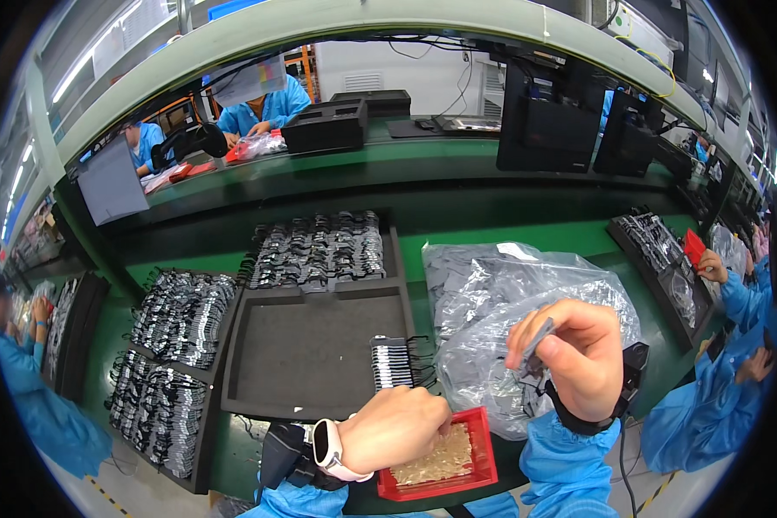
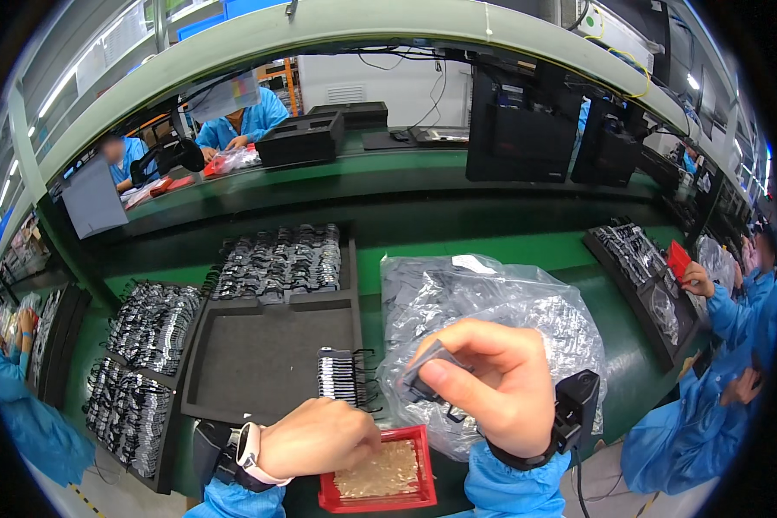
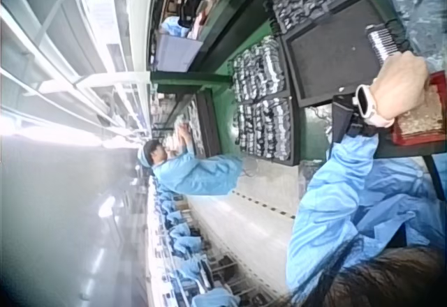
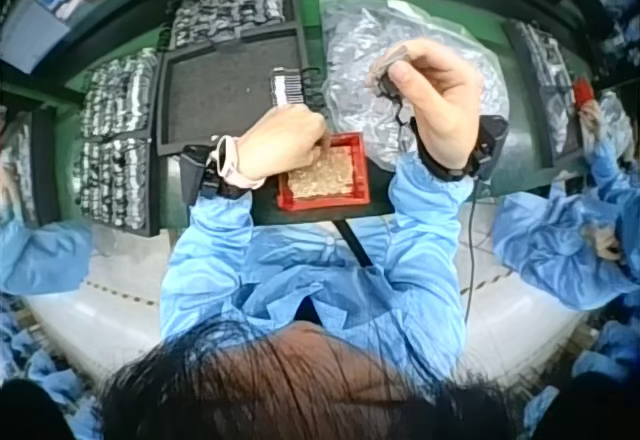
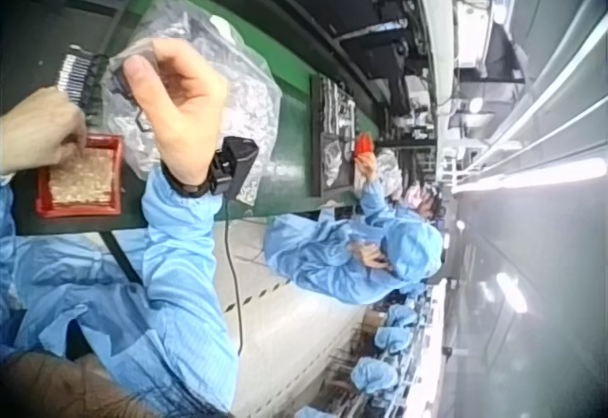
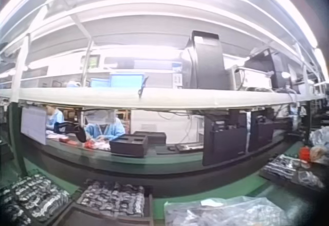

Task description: Assembling small plastic and metal components at a factory workbench.

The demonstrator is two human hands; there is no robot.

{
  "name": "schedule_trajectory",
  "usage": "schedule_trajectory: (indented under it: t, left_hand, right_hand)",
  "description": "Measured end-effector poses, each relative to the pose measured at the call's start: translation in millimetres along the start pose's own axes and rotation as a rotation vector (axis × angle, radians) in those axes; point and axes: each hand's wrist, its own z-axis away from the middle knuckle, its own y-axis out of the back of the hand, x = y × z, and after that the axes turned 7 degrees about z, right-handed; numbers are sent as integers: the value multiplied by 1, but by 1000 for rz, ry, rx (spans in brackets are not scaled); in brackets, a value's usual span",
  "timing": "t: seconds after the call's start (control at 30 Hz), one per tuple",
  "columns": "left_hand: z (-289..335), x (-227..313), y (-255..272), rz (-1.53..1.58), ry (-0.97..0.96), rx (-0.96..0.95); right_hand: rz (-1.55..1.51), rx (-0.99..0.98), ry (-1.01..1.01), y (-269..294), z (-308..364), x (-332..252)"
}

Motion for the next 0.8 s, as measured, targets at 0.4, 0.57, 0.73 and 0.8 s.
schedule_trajectory:
  t: [0.4,0.57,0.73,0.8]
  left_hand:
    - [18,18,25,268,-70,797]
    - [22,32,27,46,-368,1235]
    - [26,28,24,-165,-476,1157]
    - [26,27,25,-171,-474,1147]
  right_hand:
    - [241,149,-2,-23,-5,8]
    - [435,213,102,-36,-5,11]
    - [568,161,281,-46,-4,13]
    - [575,136,305,-47,-3,14]
